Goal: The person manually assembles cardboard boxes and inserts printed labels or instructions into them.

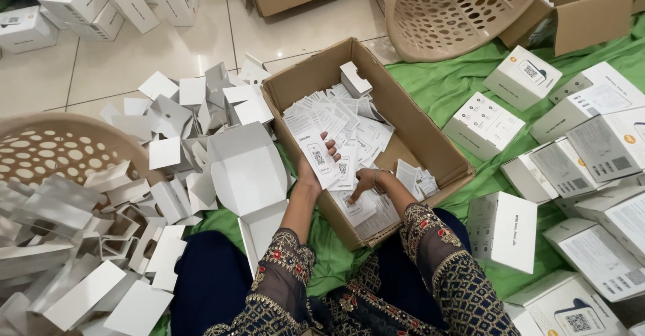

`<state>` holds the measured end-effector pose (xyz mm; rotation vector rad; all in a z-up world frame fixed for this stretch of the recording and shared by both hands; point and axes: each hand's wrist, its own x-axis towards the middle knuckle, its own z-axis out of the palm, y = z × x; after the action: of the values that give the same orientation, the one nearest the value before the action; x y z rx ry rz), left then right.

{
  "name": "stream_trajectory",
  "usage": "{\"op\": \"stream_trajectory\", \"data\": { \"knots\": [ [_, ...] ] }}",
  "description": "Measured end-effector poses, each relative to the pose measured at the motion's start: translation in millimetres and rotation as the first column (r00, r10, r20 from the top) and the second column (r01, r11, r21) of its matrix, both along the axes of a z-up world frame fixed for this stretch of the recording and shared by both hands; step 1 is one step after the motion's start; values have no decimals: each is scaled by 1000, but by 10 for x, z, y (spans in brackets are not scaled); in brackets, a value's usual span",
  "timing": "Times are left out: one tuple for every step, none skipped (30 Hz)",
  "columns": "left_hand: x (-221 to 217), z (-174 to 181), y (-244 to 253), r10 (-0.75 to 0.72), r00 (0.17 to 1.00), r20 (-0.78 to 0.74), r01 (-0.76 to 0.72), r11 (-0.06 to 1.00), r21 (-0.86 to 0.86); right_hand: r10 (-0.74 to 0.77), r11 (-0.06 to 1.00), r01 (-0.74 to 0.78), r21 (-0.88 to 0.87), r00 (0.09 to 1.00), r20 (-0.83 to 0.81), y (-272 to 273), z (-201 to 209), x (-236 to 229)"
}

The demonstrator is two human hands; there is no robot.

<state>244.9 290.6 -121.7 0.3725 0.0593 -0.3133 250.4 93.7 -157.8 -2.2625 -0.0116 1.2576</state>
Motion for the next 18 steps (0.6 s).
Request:
{"op": "stream_trajectory", "data": {
  "knots": [
    [-10,57,0,-1,1000,-1,1,1000,0,-1,1000,1,0,1000,-1,-15,-105,56],
    [-19,113,-1,3,998,-57,1,997,77,20,1000,-17,-22,992,127,-32,-209,113],
    [-20,172,-4,11,994,-112,6,988,153,45,998,-35,-44,967,253,-50,-312,178],
    [-66,314,-8,10,994,-112,7,988,153,44,998,-34,-45,967,253,-80,-322,246],
    [-121,453,-6,23,983,-180,-1,992,123,-149,984,119,133,957,248,-103,-336,308],
    [-177,591,-4,34,968,-248,-10,996,94,-334,916,264,302,919,210,-126,-349,370],
    [-168,535,8,34,968,-249,-11,995,94,-334,916,264,303,919,209,-173,-325,417],
    [-160,481,19,20,987,-157,-9,997,73,-594,709,444,548,795,125,-221,-300,464],
    [-145,431,30,8,998,-62,-5,999,52,-783,408,546,732,622,-28,-268,-268,520],
    [-174,518,27,9,998,-61,-6,999,53,-782,408,545,732,622,-28,-293,-107,462],
    [-207,604,23,27,993,-114,-20,998,59,-856,318,495,809,517,20,-319,51,398],
    [-239,689,17,45,985,-167,-34,997,66,-916,233,424,875,398,51,-347,209,336],
    [-240,706,10,44,985,-166,-33,997,66,-916,233,423,875,397,52,-343,427,234],
    [-241,722,2,52,987,-154,-35,993,109,-870,491,402,773,176,461,-338,645,133],
    [-253,732,0,61,988,-144,-38,987,153,-623,684,446,577,-55,781,-327,855,19],
    [-236,675,4,60,988,-144,-38,987,153,-622,684,447,577,-55,781,-255,980,-42],
    [-213,620,12,43,992,-115,-26,989,147,-554,748,391,536,-77,829,-179,1108,-94],
    [-190,565,21,26,996,-85,-14,990,140,-482,807,335,487,-103,870,-103,1235,-146]
  ]
}}
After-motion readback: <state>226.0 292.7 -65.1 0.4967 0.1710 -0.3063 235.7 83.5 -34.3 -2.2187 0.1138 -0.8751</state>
